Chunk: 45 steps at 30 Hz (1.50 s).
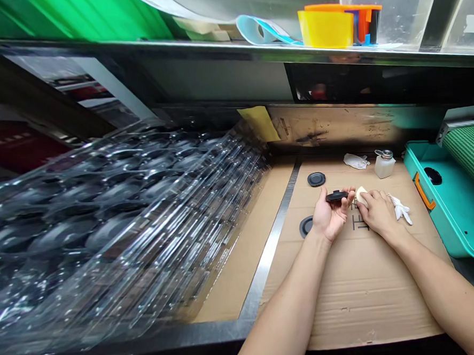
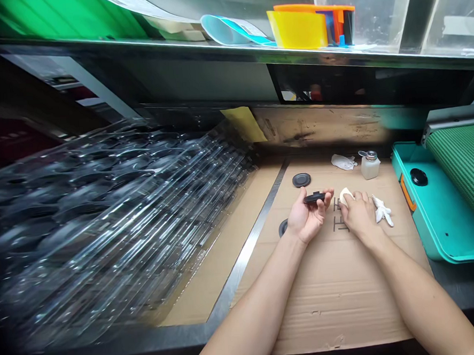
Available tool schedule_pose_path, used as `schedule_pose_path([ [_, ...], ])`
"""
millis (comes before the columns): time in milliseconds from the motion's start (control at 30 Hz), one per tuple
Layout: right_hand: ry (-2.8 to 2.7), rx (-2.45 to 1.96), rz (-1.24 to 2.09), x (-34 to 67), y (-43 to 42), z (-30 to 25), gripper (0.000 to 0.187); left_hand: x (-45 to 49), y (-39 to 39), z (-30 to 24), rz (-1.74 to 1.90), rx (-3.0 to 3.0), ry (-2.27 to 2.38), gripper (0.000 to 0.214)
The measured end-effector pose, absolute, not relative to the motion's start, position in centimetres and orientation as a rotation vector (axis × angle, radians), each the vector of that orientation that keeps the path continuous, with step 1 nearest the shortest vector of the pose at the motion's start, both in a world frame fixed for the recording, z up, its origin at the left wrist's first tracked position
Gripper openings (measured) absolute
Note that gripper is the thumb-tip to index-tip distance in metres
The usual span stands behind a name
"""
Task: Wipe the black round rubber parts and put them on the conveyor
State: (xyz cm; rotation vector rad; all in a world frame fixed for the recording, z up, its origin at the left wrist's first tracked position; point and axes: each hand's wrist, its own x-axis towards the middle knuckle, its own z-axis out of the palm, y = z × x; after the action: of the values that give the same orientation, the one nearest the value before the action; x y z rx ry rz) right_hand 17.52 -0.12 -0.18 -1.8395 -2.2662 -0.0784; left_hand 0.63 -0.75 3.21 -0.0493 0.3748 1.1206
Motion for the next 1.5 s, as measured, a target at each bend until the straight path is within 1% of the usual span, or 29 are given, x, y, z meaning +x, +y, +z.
schedule_pose_path([
  [233, -2.264, -1.841, -0.062, 17.6, 0.0, -0.3, 0.036, 0.7, -0.7, 3.1, 1.118, -0.035, 0.409, 0.06],
  [333, -2.265, -1.841, -0.052, 17.6, 0.0, -0.2, 0.036, 0.8, -0.7, 3.0, 1.127, 0.007, 0.444, 0.058],
  [467, -2.259, -1.839, -0.036, 17.6, -0.1, 0.0, 0.037, 1.5, -0.5, 2.5, 1.174, 0.209, 0.544, 0.049],
  [533, -2.262, -1.836, -0.036, 17.6, -0.1, 0.0, 0.036, 2.1, -0.6, 1.9, 1.312, 0.422, 0.677, 0.038],
  [567, -2.261, -1.841, -0.039, 17.6, -0.1, 0.0, 0.036, 2.4, -0.7, 1.6, 1.406, 0.557, 0.763, 0.036],
  [667, -2.259, -1.858, -0.038, 17.7, -0.2, 0.0, 0.035, 3.2, -1.3, 0.9, 1.611, 1.03, 1.008, 0.054],
  [767, -2.275, -1.843, -0.009, 17.7, -0.3, 0.2, 0.038, 3.4, -2.0, 0.8, 1.613, 1.348, 1.101, 0.056],
  [833, -2.282, -1.835, 0.003, 17.8, -0.3, 0.3, 0.039, 3.4, -2.2, 1.0, 1.592, 1.37, 1.108, 0.064],
  [933, -2.276, -1.843, 0.009, 17.8, -0.3, 0.4, 0.039, 3.2, -2.3, 1.5, 1.579, 1.223, 1.089, 0.082],
  [1033, -2.275, -1.851, 0.013, 17.7, -0.3, 0.3, 0.038, 3.2, -2.5, 1.9, 1.593, 1.064, 1.052, 0.087],
  [1133, -2.279, -1.845, 0.006, 17.7, -0.2, 0.3, 0.037, 3.3, -2.6, 1.9, 1.643, 1.081, 1.05, 0.083],
  [1200, -2.283, -1.844, -0.006, 17.7, -0.2, 0.3, 0.036, 3.3, -2.5, 1.5, 1.632, 1.194, 1.1, 0.072],
  [1300, -2.281, -1.857, -0.034, 17.6, -0.2, 0.2, 0.033, 2.9, -1.9, 0.3, 1.472, 1.343, 1.246, 0.026],
  [1333, -2.276, -1.858, -0.045, 17.6, -0.2, 0.1, 0.033, 2.7, -1.6, -0.1, 1.415, 1.357, 1.286, 0.026],
  [1400, -2.265, -1.848, -0.065, 17.6, -0.1, -0.1, 0.033, 2.3, -1.0, -0.9, 1.376, 1.336, 1.326, 0.042],
  [1433, -2.26, -1.841, -0.072, 17.6, -0.1, -0.2, 0.033, 2.2, -0.7, -1.2, 1.39, 1.322, 1.337, 0.044],
  [1500, -2.251, -1.829, -0.084, 17.6, 0.0, -0.3, 0.032, 1.9, -0.3, -1.3, 1.418, 1.335, 1.362, 0.04],
])
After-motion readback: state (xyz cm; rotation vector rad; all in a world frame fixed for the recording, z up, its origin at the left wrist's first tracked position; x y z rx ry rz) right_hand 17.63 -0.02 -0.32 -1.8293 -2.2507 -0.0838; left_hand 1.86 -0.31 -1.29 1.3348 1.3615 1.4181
